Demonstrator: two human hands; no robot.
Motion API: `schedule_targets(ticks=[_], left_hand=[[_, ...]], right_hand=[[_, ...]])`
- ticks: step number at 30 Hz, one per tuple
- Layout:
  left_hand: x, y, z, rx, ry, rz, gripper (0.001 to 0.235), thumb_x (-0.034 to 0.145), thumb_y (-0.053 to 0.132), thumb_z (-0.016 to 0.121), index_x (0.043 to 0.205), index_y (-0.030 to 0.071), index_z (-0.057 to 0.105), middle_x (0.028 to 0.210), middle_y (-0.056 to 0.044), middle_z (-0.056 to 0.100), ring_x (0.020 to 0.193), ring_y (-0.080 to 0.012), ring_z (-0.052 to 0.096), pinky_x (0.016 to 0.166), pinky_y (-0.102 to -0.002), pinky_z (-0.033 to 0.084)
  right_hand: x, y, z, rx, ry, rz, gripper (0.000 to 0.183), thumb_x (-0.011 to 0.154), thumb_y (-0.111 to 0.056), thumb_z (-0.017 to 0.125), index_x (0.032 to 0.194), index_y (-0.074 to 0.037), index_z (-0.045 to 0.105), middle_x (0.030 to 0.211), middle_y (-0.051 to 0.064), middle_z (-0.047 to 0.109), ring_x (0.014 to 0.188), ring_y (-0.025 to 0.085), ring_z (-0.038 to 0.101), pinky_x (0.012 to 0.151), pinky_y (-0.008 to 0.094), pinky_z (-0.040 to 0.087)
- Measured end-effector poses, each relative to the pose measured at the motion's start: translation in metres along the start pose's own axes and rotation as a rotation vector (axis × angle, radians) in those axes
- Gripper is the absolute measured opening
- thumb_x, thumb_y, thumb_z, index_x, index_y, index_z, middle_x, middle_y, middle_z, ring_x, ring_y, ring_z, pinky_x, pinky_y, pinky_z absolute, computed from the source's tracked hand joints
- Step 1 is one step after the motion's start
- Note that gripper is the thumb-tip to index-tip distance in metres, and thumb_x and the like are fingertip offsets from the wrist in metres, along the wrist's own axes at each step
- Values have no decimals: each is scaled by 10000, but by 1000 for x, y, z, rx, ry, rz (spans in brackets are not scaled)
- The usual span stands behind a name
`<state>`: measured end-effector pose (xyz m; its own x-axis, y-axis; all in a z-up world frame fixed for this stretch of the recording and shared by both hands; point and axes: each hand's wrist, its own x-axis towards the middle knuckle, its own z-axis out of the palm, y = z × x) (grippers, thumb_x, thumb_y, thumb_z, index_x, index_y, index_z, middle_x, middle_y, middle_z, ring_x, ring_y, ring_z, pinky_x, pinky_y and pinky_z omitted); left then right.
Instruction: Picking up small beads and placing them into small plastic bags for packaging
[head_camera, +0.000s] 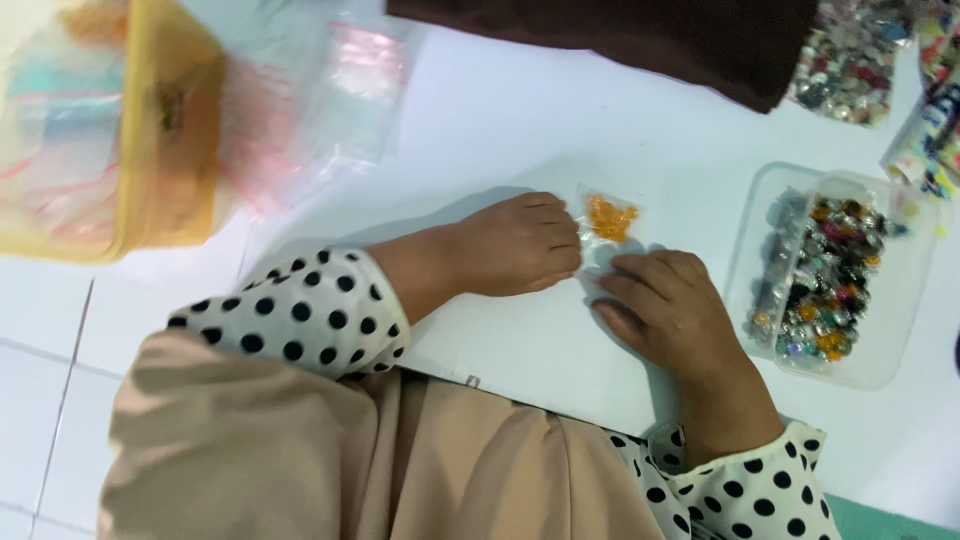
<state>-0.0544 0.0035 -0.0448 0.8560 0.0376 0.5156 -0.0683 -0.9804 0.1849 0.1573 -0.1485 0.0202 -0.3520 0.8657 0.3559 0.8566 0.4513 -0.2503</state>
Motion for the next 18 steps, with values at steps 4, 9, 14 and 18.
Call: schedule_targets(ticks=[4, 9, 14, 18], left_hand=[[-1, 0, 12, 9, 81, -15, 178, 1009, 294, 643, 933, 134, 659, 818, -4, 649, 871, -181, 689, 1062, -408, 483], [-1, 15, -11, -56, 169, -44, 155, 997, 263, 641, 925, 129, 668, 755, -21, 662, 762, -206, 693, 1001, -413, 525], [-17, 66, -77, -123, 258, -98, 180, 1003, 211, 591, 854, 109, 585, 735, -53, 601, 696, -264, 625, 886, -424, 542], [-56, 102, -94, -406, 354, -213, 191, 1015, 216, 644, 1170, 105, 657, 966, -66, 681, 877, -287, 671, 861, -433, 534]], right_hand=[[-15, 11, 18, -42, 65, -66, 112, 888, -188, 795, 983, -135, 770, 1072, 47, 750, 876, 257, 680, 808, 385, 517], [-12, -1, 9, 65, 159, -47, 111, 849, -65, 820, 946, -67, 767, 1026, 76, 751, 848, 254, 685, 775, 370, 555], [4, -44, -10, 200, 125, -106, 107, 878, 16, 741, 963, -40, 706, 1065, 134, 717, 874, 318, 668, 770, 413, 532], [21, -76, -19, 302, 85, -188, 46, 920, -23, 663, 957, 3, 663, 1055, 184, 693, 846, 298, 658, 786, 412, 541]])
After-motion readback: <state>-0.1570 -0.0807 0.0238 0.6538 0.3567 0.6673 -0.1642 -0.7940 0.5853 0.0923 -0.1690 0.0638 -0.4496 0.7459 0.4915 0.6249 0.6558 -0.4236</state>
